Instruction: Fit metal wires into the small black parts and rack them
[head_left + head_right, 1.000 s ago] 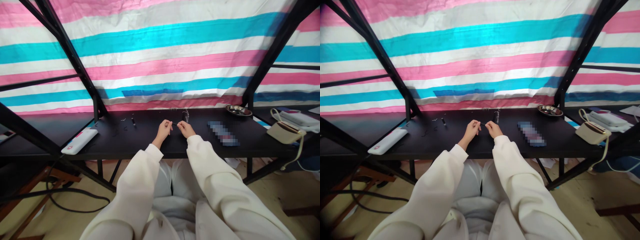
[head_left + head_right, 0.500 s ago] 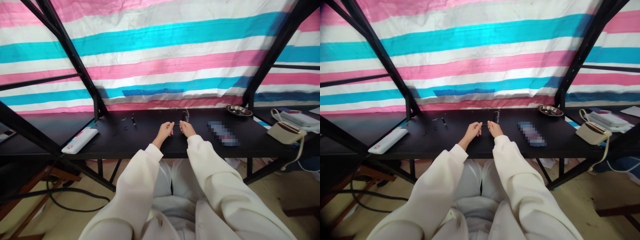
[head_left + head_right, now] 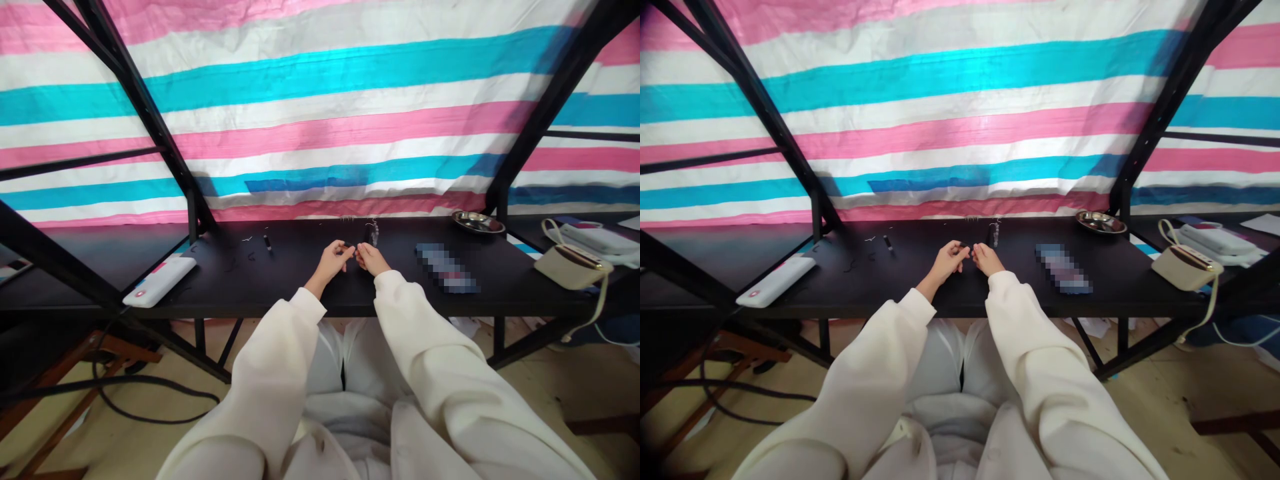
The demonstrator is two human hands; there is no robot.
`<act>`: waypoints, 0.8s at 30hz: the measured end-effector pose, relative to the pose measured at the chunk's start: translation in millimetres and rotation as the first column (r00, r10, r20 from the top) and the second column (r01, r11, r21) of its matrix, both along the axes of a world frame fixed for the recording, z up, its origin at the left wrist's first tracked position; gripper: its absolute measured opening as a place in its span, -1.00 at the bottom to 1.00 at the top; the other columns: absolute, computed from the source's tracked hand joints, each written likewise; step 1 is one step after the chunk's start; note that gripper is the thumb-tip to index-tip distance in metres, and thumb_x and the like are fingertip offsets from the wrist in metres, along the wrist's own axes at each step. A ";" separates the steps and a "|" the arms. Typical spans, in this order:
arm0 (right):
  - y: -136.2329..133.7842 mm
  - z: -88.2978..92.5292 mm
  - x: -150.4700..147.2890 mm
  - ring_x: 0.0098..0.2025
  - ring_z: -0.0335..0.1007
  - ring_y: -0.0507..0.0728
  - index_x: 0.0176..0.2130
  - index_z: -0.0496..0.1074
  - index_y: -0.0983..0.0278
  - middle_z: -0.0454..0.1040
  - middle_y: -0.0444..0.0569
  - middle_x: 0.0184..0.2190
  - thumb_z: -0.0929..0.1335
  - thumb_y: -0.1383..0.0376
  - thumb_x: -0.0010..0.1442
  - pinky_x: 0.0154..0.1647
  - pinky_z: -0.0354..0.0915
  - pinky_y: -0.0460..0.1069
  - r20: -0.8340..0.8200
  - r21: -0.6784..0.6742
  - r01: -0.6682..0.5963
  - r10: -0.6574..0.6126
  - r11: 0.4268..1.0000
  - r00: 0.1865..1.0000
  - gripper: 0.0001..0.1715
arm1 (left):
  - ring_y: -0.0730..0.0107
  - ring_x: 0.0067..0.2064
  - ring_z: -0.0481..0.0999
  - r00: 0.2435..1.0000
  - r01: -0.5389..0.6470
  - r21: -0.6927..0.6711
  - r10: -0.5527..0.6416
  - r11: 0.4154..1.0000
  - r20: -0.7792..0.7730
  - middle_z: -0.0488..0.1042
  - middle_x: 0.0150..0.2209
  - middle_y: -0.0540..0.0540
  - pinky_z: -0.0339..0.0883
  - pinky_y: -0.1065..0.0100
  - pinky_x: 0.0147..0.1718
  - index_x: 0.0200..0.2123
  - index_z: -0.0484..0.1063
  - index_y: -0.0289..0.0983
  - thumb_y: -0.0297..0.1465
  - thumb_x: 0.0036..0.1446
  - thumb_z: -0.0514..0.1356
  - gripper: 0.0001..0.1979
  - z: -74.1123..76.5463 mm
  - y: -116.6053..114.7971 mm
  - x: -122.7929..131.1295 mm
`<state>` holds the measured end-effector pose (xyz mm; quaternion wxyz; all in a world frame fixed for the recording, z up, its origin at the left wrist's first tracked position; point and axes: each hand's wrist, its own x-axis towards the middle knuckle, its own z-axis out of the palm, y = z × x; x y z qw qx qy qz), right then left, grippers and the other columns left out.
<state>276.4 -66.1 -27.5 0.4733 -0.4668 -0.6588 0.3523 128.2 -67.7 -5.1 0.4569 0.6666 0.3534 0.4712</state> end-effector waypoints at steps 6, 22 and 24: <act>-6.3 7.1 -4.4 -0.70 0.11 -0.05 -0.45 0.17 0.23 0.26 -0.21 -0.67 0.13 -0.15 0.08 -0.66 0.08 -0.11 -0.050 -0.036 -0.104 0.102 0.994 0.994 -0.49 | 0.67 -0.68 0.23 0.999 -0.029 0.065 0.030 0.997 -0.013 0.41 -0.51 -0.03 0.12 0.53 -0.71 -0.40 0.36 -0.35 -0.13 -0.05 0.18 -0.64 -2.7 0.9 0.0; -2.9 -5.4 -5.7 -0.56 0.22 -0.02 -0.44 0.29 0.26 0.34 -0.18 -0.60 0.24 0.16 0.05 -0.45 0.18 -0.08 0.168 -0.010 -0.009 0.011 1.000 0.986 -0.79 | 0.37 -0.44 0.49 0.573 -0.711 0.108 0.661 0.695 -0.485 0.51 -0.41 -0.13 0.28 0.40 -0.43 -0.30 0.44 -0.28 -0.35 -0.08 0.23 -0.78 8.5 58.3 -98.5; -2.4 -5.9 -5.5 -0.54 0.24 -0.01 -0.44 0.29 0.25 0.35 -0.18 -0.60 0.24 0.17 0.05 -0.41 0.19 -0.07 0.177 -0.003 -0.008 0.009 1.000 0.984 -0.80 | 0.35 -0.44 0.50 0.498 -0.759 0.094 0.667 0.645 -0.554 0.51 -0.41 -0.11 0.28 0.38 -0.38 -0.28 0.45 -0.27 -0.36 -0.10 0.24 -0.76 10.1 60.9 -119.0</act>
